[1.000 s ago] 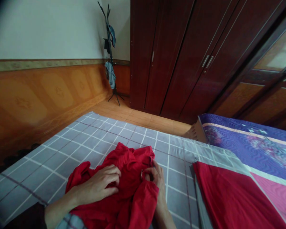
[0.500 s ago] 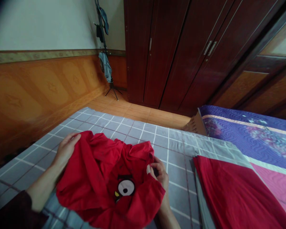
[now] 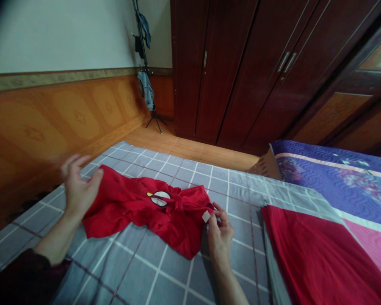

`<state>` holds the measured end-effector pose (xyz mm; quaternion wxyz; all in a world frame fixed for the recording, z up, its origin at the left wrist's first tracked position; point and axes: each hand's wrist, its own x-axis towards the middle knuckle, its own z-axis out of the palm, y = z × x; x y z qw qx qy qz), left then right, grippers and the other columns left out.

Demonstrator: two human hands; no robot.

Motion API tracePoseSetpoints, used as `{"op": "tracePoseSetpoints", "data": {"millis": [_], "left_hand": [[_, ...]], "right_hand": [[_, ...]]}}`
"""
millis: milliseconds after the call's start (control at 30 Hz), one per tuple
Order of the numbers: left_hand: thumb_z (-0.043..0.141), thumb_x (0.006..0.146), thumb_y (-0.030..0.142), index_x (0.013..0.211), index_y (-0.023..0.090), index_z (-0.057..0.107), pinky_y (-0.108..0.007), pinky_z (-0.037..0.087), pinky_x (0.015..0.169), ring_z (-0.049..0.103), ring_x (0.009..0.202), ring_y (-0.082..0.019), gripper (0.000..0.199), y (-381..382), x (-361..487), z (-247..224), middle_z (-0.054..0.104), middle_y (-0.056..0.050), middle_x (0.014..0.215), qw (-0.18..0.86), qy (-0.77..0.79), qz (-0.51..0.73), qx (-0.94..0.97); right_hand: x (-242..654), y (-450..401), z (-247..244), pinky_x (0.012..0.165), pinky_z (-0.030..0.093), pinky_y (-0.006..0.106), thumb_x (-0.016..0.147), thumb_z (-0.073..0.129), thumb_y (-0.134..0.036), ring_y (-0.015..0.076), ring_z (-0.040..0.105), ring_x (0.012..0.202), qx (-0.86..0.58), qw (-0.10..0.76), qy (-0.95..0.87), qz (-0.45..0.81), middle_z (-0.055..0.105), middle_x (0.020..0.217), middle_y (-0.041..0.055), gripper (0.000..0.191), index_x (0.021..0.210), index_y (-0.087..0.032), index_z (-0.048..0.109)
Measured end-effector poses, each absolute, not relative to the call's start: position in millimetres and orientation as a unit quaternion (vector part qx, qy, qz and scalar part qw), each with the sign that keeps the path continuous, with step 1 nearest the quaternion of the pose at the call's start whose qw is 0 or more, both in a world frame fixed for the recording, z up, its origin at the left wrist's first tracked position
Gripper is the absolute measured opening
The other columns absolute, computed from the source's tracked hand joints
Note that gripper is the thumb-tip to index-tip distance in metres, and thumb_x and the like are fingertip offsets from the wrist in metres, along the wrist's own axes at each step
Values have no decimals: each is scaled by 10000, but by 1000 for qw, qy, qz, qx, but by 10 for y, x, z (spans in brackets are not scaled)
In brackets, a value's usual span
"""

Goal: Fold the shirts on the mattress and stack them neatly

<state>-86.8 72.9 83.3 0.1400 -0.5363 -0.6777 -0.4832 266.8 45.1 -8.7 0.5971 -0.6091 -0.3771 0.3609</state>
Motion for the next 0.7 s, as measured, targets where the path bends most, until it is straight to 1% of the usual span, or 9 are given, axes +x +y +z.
{"op": "tracePoseSetpoints", "data": {"millis": [33, 100, 167, 233, 300, 367, 400, 600, 700], "left_hand": [[527, 855, 302, 1141, 208, 522, -403, 394, 1019, 479, 1182, -237, 301, 649, -641, 825, 525, -48, 1237, 72, -643, -462, -607], [515, 876, 316, 1131, 264, 561, -337, 456, 937, 574, 1044, -189, 264, 482, -223, 760, 614, -12, 1117, -114, -534, -317, -775], [620, 817, 326, 1259, 293, 495, -358, 430, 966, 539, 1124, -217, 460, 337, 81, 653, 583, -19, 1222, -214, -422, -152, -868], [662, 786, 266, 1328, 257, 428, -411, 380, 1004, 478, 1199, -261, 591, 241, 244, 568, 526, -69, 1301, -211, -399, -80, -889], [593, 833, 191, 1217, 214, 514, -404, 391, 966, 522, 1121, -250, 392, 185, 286, 578, 582, -83, 1182, -192, -423, -77, -882], [520, 876, 162, 1012, 205, 581, -330, 421, 883, 571, 971, -195, 156, 123, 246, 710, 623, -39, 985, -218, -425, -88, -874], [515, 878, 162, 945, 207, 578, -294, 426, 841, 574, 913, -171, 103, 78, 206, 811, 619, -16, 919, -242, -419, -100, -869], [540, 781, 131, 852, 211, 526, -226, 410, 743, 562, 799, -130, 108, -355, -77, 1343, 601, 23, 840, -347, -382, -116, -849], [541, 784, 165, 817, 212, 530, -228, 413, 741, 571, 780, -132, 59, -528, -176, 1379, 617, 19, 817, -361, -371, -102, -850]], "right_hand": [[2669, 452, -83, 767, 451, 325, 701, 641, -393, 216, 618, 884, -610, 596, -378, 361, 623, 1160, 107, 231, 677, -164, 627], [2673, 452, -77, 772, 447, 329, 704, 634, -398, 222, 614, 902, -608, 598, -379, 359, 627, 1154, 106, 234, 683, -166, 627], [2676, 452, -71, 780, 444, 331, 698, 630, -398, 231, 608, 923, -609, 601, -378, 355, 641, 1130, 103, 231, 696, -167, 634], [2677, 453, -63, 771, 447, 325, 694, 628, -399, 231, 609, 915, -609, 604, -373, 355, 653, 1111, 101, 233, 714, -167, 642], [2675, 453, -54, 740, 456, 314, 691, 630, -403, 222, 616, 876, -603, 608, -369, 362, 656, 1102, 102, 238, 706, -166, 639], [2674, 451, -50, 721, 462, 307, 693, 627, -403, 212, 621, 848, -595, 613, -370, 365, 656, 1097, 101, 236, 681, -168, 629], [2675, 449, -51, 732, 462, 308, 693, 626, -399, 212, 621, 856, -591, 615, -375, 364, 658, 1092, 99, 230, 670, -170, 625], [2696, 442, -111, 778, 473, 374, 698, 612, -402, 257, 604, 936, -576, 595, -435, 353, 634, 1111, 118, 231, 682, -172, 617], [2687, 446, -150, 851, 456, 426, 703, 562, -286, 280, 552, 1042, -577, 553, -534, 275, 610, 1126, 114, 132, 737, -183, 638]]}}
